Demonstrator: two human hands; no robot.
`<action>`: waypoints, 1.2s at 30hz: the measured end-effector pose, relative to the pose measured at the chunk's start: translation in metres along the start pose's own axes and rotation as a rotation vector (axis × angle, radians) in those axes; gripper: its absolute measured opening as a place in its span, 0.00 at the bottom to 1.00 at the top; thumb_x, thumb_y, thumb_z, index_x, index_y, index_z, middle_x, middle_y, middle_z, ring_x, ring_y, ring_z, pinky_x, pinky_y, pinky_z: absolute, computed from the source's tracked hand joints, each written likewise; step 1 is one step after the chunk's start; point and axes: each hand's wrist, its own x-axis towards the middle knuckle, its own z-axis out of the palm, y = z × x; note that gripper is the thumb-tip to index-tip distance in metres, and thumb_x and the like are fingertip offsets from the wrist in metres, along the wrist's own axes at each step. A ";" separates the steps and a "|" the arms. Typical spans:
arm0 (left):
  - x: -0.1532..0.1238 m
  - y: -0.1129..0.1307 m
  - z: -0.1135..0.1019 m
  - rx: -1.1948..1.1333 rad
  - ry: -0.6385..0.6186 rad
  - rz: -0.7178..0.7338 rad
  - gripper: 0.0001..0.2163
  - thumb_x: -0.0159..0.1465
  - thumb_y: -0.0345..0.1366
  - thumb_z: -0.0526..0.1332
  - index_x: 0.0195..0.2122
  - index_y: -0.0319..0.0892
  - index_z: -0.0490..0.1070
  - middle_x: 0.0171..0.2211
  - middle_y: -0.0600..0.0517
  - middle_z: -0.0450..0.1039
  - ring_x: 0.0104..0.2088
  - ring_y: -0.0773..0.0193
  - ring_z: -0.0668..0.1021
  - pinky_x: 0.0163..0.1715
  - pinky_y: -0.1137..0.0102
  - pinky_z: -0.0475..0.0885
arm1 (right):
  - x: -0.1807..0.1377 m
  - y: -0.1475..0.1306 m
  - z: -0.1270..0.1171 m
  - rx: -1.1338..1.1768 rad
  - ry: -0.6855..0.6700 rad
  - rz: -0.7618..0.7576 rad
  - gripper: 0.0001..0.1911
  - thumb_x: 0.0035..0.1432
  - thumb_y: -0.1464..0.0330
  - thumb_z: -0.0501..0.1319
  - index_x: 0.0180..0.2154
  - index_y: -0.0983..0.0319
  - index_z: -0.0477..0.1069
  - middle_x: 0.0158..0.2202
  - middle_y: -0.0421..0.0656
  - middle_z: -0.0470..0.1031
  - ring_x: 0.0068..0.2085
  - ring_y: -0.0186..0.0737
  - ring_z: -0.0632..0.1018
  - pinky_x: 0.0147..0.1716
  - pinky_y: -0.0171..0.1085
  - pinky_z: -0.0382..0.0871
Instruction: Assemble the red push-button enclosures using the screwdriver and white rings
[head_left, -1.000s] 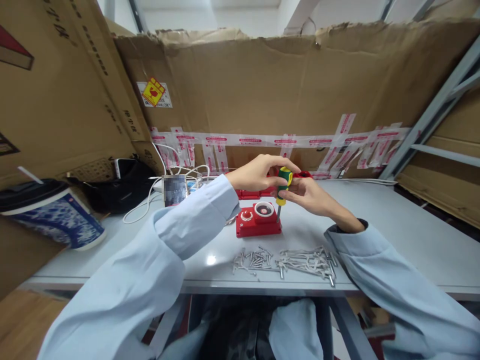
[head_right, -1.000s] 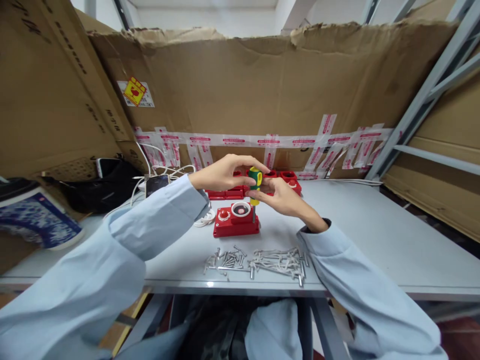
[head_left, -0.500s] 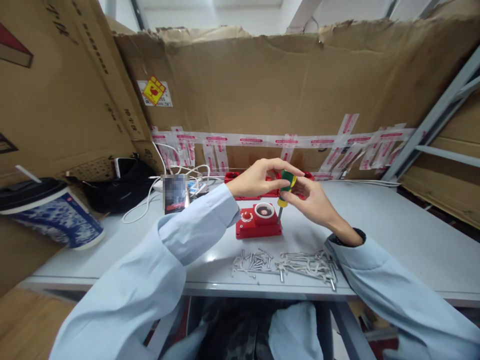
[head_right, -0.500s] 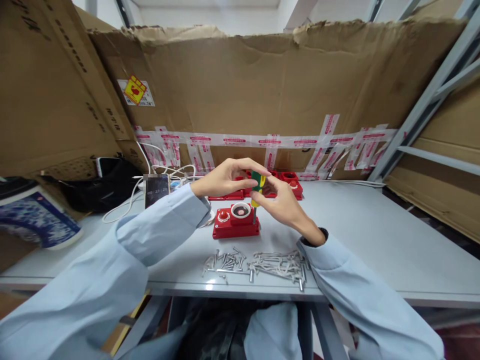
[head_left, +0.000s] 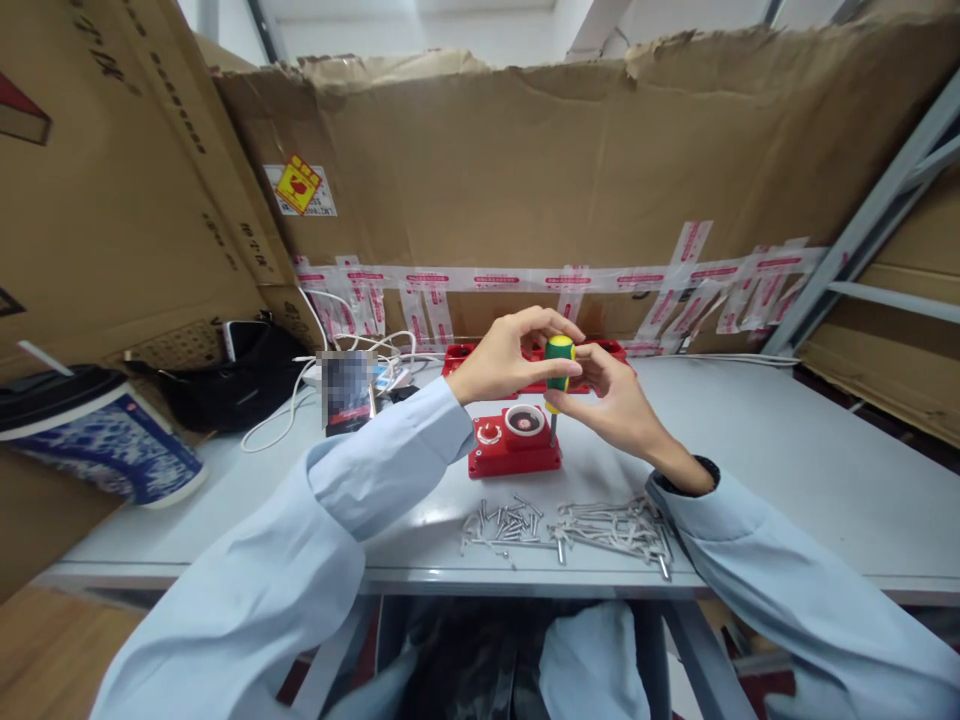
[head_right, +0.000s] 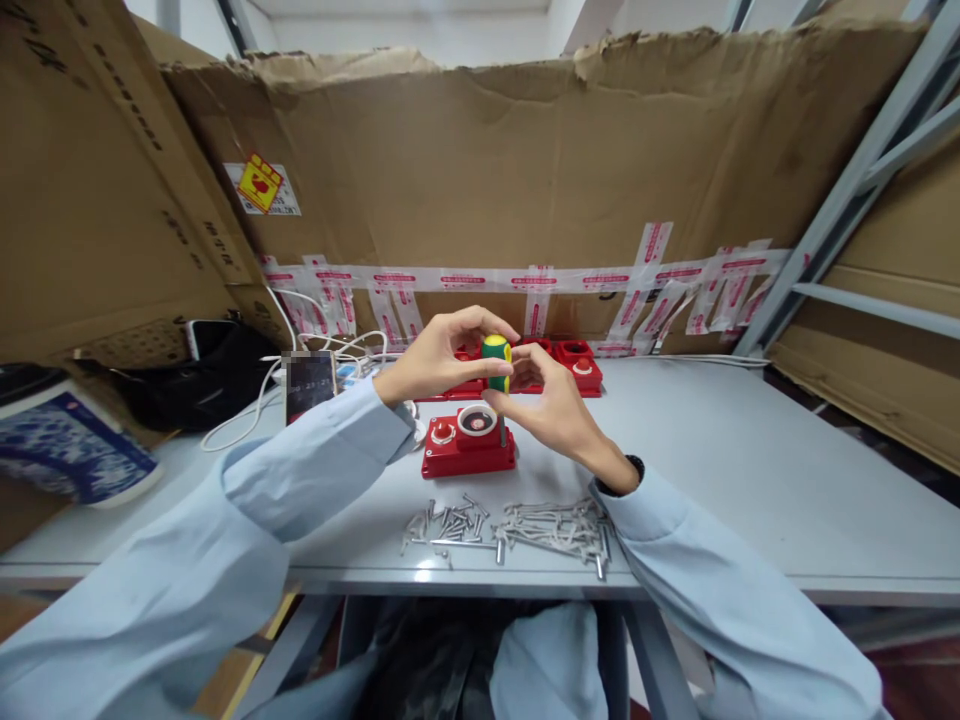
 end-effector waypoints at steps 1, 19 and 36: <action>0.000 0.001 0.001 0.083 0.059 -0.009 0.17 0.52 0.44 0.69 0.38 0.39 0.72 0.35 0.49 0.72 0.34 0.64 0.74 0.36 0.68 0.70 | -0.001 -0.001 0.000 -0.006 0.016 -0.007 0.16 0.48 0.66 0.68 0.38 0.61 0.68 0.35 0.41 0.74 0.36 0.37 0.75 0.36 0.37 0.71; -0.003 -0.001 0.002 -0.026 0.048 -0.005 0.16 0.56 0.40 0.66 0.44 0.40 0.68 0.42 0.47 0.71 0.40 0.64 0.74 0.39 0.69 0.71 | -0.002 0.001 0.001 0.003 0.011 -0.026 0.15 0.53 0.65 0.65 0.43 0.61 0.70 0.40 0.45 0.77 0.41 0.42 0.77 0.43 0.42 0.72; -0.008 -0.003 0.007 -0.189 -0.060 0.040 0.16 0.62 0.40 0.61 0.51 0.44 0.69 0.52 0.46 0.69 0.51 0.58 0.72 0.50 0.64 0.68 | -0.001 0.001 0.001 0.005 0.048 -0.009 0.12 0.54 0.63 0.63 0.40 0.61 0.71 0.37 0.44 0.77 0.39 0.41 0.78 0.42 0.42 0.73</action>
